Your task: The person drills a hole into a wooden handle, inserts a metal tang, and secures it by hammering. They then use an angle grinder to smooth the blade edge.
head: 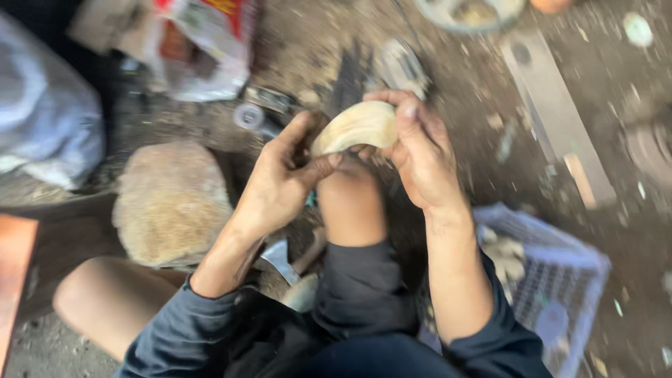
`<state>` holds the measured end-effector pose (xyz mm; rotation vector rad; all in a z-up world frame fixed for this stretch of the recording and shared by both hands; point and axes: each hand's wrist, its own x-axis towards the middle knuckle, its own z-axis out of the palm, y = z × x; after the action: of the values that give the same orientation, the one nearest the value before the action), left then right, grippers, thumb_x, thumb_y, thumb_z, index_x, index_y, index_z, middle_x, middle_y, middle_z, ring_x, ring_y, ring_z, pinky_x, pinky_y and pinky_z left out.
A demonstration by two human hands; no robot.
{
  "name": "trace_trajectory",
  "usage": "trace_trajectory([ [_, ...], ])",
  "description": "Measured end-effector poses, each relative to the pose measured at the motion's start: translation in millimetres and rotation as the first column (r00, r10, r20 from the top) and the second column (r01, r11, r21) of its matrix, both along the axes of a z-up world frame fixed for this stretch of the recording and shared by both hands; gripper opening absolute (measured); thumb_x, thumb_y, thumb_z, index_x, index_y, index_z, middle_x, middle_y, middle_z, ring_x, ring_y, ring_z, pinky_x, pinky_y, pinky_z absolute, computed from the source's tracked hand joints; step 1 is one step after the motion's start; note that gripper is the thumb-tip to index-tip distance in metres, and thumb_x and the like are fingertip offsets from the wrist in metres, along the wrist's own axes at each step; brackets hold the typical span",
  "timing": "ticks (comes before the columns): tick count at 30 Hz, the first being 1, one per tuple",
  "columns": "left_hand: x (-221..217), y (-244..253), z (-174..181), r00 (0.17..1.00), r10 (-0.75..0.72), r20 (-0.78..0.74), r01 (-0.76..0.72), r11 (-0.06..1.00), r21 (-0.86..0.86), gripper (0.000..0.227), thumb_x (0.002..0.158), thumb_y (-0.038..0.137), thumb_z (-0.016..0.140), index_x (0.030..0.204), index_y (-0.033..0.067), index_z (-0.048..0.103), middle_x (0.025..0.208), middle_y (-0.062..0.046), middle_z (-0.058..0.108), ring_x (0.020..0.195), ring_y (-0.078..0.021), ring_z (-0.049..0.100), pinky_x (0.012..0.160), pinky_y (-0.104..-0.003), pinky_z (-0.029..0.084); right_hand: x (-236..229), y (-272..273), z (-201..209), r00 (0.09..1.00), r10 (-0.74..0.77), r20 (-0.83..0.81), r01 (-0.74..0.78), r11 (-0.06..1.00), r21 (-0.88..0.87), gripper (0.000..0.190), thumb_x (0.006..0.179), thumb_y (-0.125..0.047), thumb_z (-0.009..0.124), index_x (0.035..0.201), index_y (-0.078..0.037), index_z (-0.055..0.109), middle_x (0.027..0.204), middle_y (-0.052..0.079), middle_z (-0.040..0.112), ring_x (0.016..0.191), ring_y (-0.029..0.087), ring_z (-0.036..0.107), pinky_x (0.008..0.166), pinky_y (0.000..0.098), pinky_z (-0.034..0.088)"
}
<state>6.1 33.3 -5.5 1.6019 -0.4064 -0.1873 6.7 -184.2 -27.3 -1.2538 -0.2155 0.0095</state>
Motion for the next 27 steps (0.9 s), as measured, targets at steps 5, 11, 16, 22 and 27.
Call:
trace_trajectory([
  [5, -3.4, 70.7, -22.1, 0.895, 0.012, -0.446, -0.281, 0.792, -0.542, 0.040, 0.090, -0.004, 0.073, 0.123, 0.0027, 0.052, 0.114, -0.011, 0.068, 0.098, -0.0213, 0.067, 0.082, -0.035, 0.057, 44.0, 80.7, 4.4, 0.952, 0.286, -0.107, -0.274, 0.955, 0.112, 0.066, 0.107, -0.052, 0.046, 0.136, 0.007, 0.052, 0.114, 0.022, 0.070, 0.103, 0.028, 0.071, 0.088, 0.0414, 0.059],
  [11, -6.2, 131.3, -55.4, 0.914, 0.105, -0.391, -0.364, 0.636, -0.680, 0.045, 0.092, -0.004, 0.073, 0.130, 0.0013, 0.049, 0.121, -0.013, 0.066, 0.112, -0.0232, 0.067, 0.101, -0.042, 0.058, 46.9, 149.0, -55.8, 0.857, 0.466, -0.221, -0.446, 0.885, 0.137, 0.065, 0.107, -0.052, 0.046, 0.131, 0.008, 0.058, 0.119, 0.019, 0.070, 0.110, 0.026, 0.069, 0.097, 0.0402, 0.055],
  [16, -8.4, 163.0, -80.3, 0.927, 0.012, -0.375, -0.326, 0.520, -0.789, 0.051, 0.096, 0.003, 0.069, 0.142, 0.0001, 0.048, 0.126, -0.019, 0.066, 0.119, -0.0284, 0.067, 0.106, -0.045, 0.056, 30.1, 169.2, -83.7, 0.805, 0.459, -0.376, -0.498, 0.867, -0.008, 0.064, 0.104, -0.053, 0.049, 0.128, 0.006, 0.060, 0.112, 0.016, 0.071, 0.099, 0.024, 0.070, 0.083, 0.0385, 0.056],
  [22, -10.1, 163.7, -102.5, 0.922, 0.003, -0.386, -0.352, 0.415, -0.839, 0.053, 0.098, 0.008, 0.069, 0.145, -0.0005, 0.047, 0.129, -0.016, 0.064, 0.121, -0.0298, 0.066, 0.105, -0.048, 0.057, 33.4, 181.5, -91.0, 0.808, 0.423, -0.410, -0.482, 0.875, -0.047, 0.059, 0.102, -0.050, 0.051, 0.129, 0.002, 0.060, 0.111, 0.012, 0.072, 0.097, 0.022, 0.070, 0.079, 0.0367, 0.056],
  [27, -10.1, 166.9, -108.9, 0.936, -0.004, -0.353, -0.316, 0.437, -0.842, 0.051, 0.099, 0.008, 0.069, 0.145, -0.0010, 0.050, 0.132, -0.016, 0.064, 0.124, -0.0283, 0.064, 0.108, -0.046, 0.054, 41.0, 182.2, -99.7, 0.800, 0.444, -0.404, -0.495, 0.869, -0.025, 0.057, 0.105, -0.047, 0.050, 0.132, 0.003, 0.057, 0.112, 0.012, 0.071, 0.098, 0.020, 0.070, 0.081, 0.0360, 0.055],
])
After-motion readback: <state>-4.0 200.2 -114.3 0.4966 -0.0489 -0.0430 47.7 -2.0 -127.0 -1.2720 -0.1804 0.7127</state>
